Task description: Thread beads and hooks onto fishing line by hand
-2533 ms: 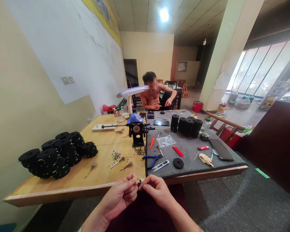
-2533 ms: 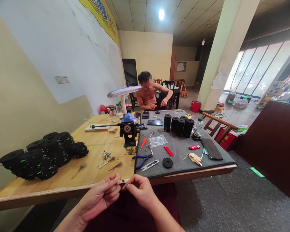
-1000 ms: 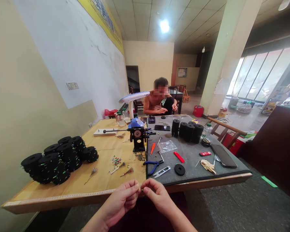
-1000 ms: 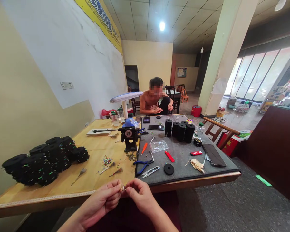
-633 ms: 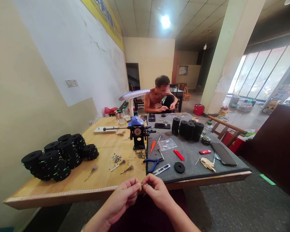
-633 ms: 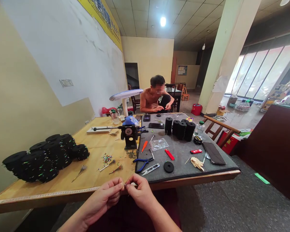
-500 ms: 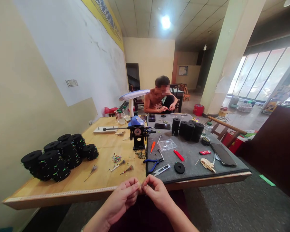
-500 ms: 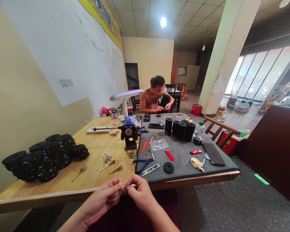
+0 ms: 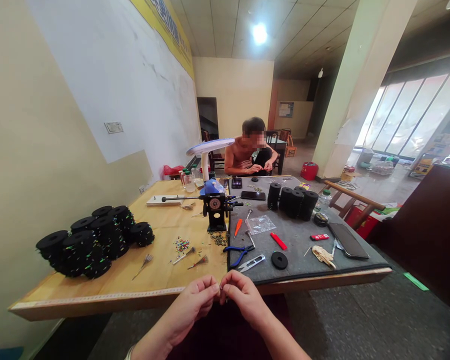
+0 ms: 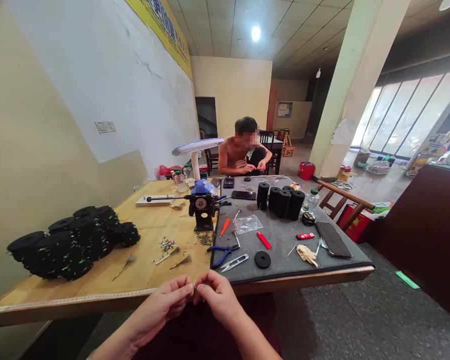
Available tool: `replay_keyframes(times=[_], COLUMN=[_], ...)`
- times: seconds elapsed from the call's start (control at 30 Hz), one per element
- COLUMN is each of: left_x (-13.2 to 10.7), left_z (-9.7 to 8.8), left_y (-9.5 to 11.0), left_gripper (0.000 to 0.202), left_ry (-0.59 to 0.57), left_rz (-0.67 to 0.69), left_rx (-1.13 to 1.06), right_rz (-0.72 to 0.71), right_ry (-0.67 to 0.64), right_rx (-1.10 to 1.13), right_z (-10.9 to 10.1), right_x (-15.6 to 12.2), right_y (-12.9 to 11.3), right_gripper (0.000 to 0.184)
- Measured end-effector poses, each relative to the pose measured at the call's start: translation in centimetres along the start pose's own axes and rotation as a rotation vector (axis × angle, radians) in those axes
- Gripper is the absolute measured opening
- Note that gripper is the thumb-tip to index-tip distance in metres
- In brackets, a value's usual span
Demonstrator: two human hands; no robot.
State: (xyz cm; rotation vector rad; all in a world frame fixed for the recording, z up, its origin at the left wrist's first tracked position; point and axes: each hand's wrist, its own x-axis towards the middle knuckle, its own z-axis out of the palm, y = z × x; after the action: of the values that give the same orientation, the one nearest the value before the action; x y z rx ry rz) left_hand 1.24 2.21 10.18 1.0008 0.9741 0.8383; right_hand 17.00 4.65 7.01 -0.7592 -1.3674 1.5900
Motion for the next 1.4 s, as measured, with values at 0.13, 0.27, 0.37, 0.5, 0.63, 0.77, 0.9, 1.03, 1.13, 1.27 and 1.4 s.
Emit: replay_keyframes(times=[0.13, 0.27, 0.37, 0.5, 0.63, 0.77, 0.9, 1.03, 1.13, 1.27, 1.4], left_x=[0.2, 0.3, 0.2, 0.0, -0.1, -0.1, -0.3, -0.5, -0.3, 0.3, 0.5], left_z=[0.2, 0.1, 0.1, 0.1, 0.0, -0.3, -0.5, -0.6, -0.9, -1.7, -2.6], left_y=[0.2, 0.3, 0.4, 0.1, -0.3, -0.5, -0.4, -0.7, -1.9, -4.5, -7.0], left_gripper=[0.04, 0.044, 0.042, 0.04, 0.038, 0.038, 0.039, 0.042, 0.043, 0.049, 0.054], left_ry=[0.075, 0.082, 0.063, 0.06, 0.05, 0.04, 0.023, 0.03, -0.005, -0.007, -0.002], left_rz=[0.035, 0.086, 0.088, 0.071, 0.05, 0.03, 0.01, -0.002, 0.007, 0.015, 0.063], left_rx=[0.153, 0.274, 0.245, 0.15, 0.054, -0.02, -0.053, -0.022, 0.068, 0.245, 0.444], right_rz=[0.026, 0.023, 0.029, 0.027, 0.018, 0.017, 0.015, 0.027, -0.012, -0.15, -0.22], right_ry=[-0.002, -0.02, -0.025, -0.033, -0.063, -0.058, -0.055, -0.029, 0.024, 0.223, 0.617], right_rx=[-0.117, -0.151, -0.162, -0.139, -0.117, -0.118, -0.088, -0.085, -0.281, -0.651, -0.955], right_z=[-0.1, -0.1, 0.0, 0.2, 0.1, 0.0, 0.0, 0.3, -0.2, -3.9, -9.8], right_x=[0.1, 0.3, 0.3, 0.1, -0.2, -0.3, -0.3, -0.6, -1.1, -1.7, -2.1], right_y=[-0.2, -0.2, 0.0, 0.0, 0.0, 0.4, 1.1, 1.7, 2.0, 1.8, 0.2], right_gripper=[0.012, 0.015, 0.017, 0.02, 0.023, 0.023, 0.026, 0.027, 0.022, 0.015, 0.02])
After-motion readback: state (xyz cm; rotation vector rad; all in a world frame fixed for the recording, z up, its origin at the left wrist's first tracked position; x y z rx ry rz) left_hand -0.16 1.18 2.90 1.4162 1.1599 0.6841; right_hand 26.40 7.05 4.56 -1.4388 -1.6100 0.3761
